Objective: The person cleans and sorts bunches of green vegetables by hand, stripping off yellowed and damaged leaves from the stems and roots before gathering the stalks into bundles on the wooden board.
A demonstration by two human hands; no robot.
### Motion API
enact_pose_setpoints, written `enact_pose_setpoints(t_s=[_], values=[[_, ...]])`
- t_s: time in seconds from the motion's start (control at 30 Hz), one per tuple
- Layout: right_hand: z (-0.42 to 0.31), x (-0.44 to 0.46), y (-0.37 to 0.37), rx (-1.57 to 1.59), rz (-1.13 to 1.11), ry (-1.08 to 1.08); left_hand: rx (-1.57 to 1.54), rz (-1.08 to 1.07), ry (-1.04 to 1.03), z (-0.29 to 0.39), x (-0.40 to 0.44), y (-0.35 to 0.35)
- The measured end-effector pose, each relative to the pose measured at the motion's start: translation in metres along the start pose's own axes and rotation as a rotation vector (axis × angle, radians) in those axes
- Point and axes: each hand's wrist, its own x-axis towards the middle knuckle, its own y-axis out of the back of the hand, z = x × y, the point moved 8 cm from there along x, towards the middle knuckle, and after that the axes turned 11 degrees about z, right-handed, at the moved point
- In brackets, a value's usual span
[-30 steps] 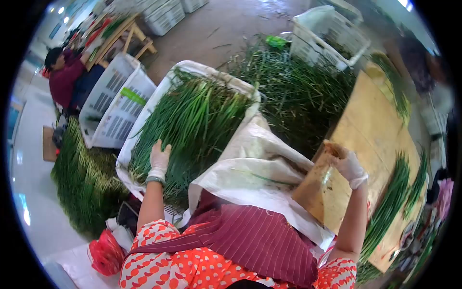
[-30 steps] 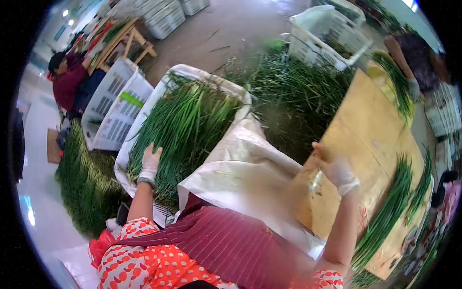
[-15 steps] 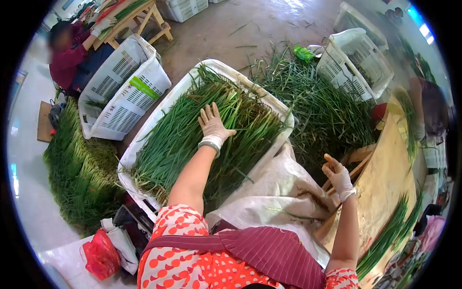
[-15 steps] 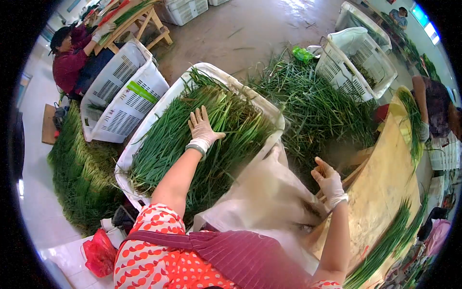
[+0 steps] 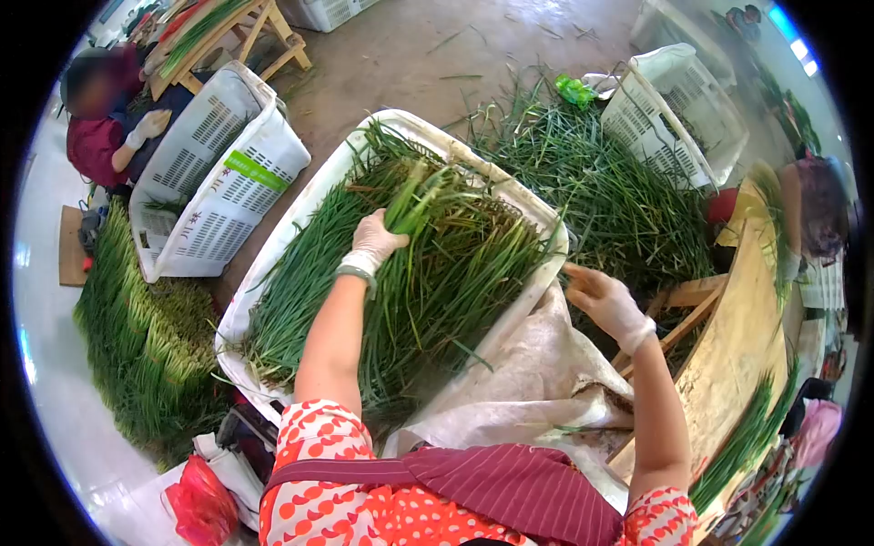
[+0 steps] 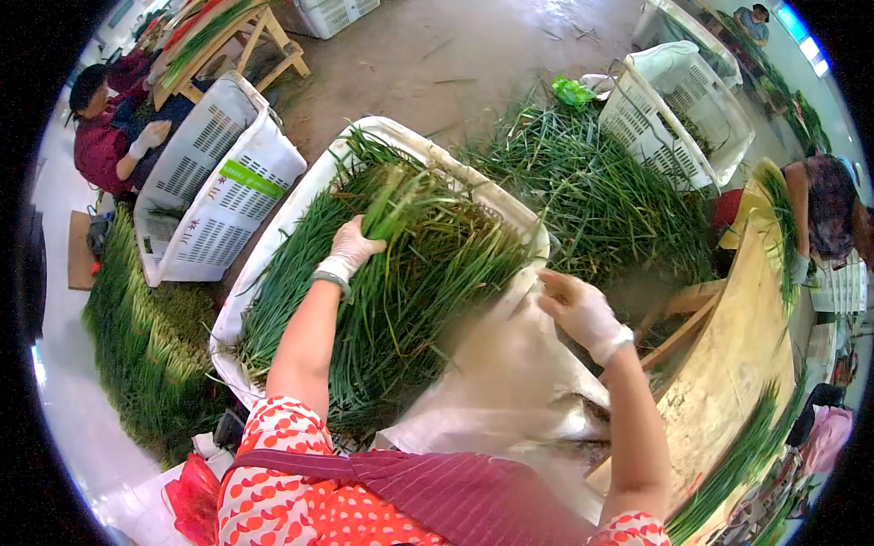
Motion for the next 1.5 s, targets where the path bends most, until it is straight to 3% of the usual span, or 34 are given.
enact_pose_setpoints(t_s=[0.07, 0.17, 0.33, 0.4, 0.5, 0.63, 0.67, 0.73, 0.8, 0.9, 0.97, 1.03, 1.1, 1.17, 1.27, 1.37, 1.43, 1.5], values=[[-0.044, 0.020, -0.028, -0.088, -0.134, 0.065, -0.355, 0.024, -0.016, -0.013, 0.005, 0.005], [-0.065, 0.052, -0.074, 0.020, -0.250, 0.063, -0.645, 0.015, 0.127, -0.031, 0.008, 0.017], [-0.049, 0.108, -0.155, 0.164, -0.326, -0.045, -0.711, 0.030, 0.149, -0.032, 0.005, 0.029], [-0.041, 0.126, -0.178, 0.508, -0.272, -0.256, -0.707, 0.041, 0.118, -0.041, 0.010, 0.019], [-0.027, 0.153, -0.213, 0.721, -0.125, -0.413, -0.655, 0.084, 0.081, -0.029, 0.000, 0.019], [-0.031, 0.176, -0.245, 0.739, -0.083, -0.423, -0.437, 0.140, -0.050, -0.032, -0.001, 0.003], [-0.026, 0.175, -0.249, 0.717, -0.114, -0.536, -0.452, 0.180, -0.111, -0.032, -0.002, 0.000], [-0.006, 0.188, -0.265, 0.814, -0.082, -0.560, -0.426, 0.210, -0.204, -0.030, -0.006, -0.005], [0.010, 0.195, -0.272, 0.946, -0.075, -0.560, -0.528, 0.139, -0.124, -0.028, -0.012, -0.001], [-0.024, 0.169, -0.239, 0.938, -0.112, -0.508, -0.755, -0.001, 0.010, -0.014, -0.026, 0.012], [-0.019, 0.159, -0.233, 0.936, -0.093, -0.535, -0.736, -0.040, 0.029, 0.000, -0.039, 0.029], [-0.007, 0.157, -0.252, 1.207, -0.196, -0.571, -0.679, -0.027, 0.031, -0.007, -0.047, 0.034], [-0.005, 0.145, -0.246, 1.263, -0.114, -0.547, -0.513, 0.074, -0.089, -0.019, -0.054, 0.042], [0.002, 0.131, -0.239, 1.302, 0.001, -0.700, -0.620, 0.080, -0.052, -0.019, -0.059, 0.045], [0.014, 0.141, -0.255, 1.373, -0.128, -0.601, -0.100, 0.201, -0.339, 0.006, -0.072, 0.055], [-0.030, 0.130, -0.240, 1.443, -0.300, -0.528, 0.254, 0.068, -0.409, 0.047, -0.091, 0.038], [-0.039, 0.131, -0.236, 1.509, -0.362, -0.427, 0.244, 0.129, -0.410, 0.061, -0.098, 0.039], [-0.052, 0.124, -0.232, 1.512, -0.383, -0.466, 0.243, 0.097, -0.422, 0.064, -0.098, 0.033]])
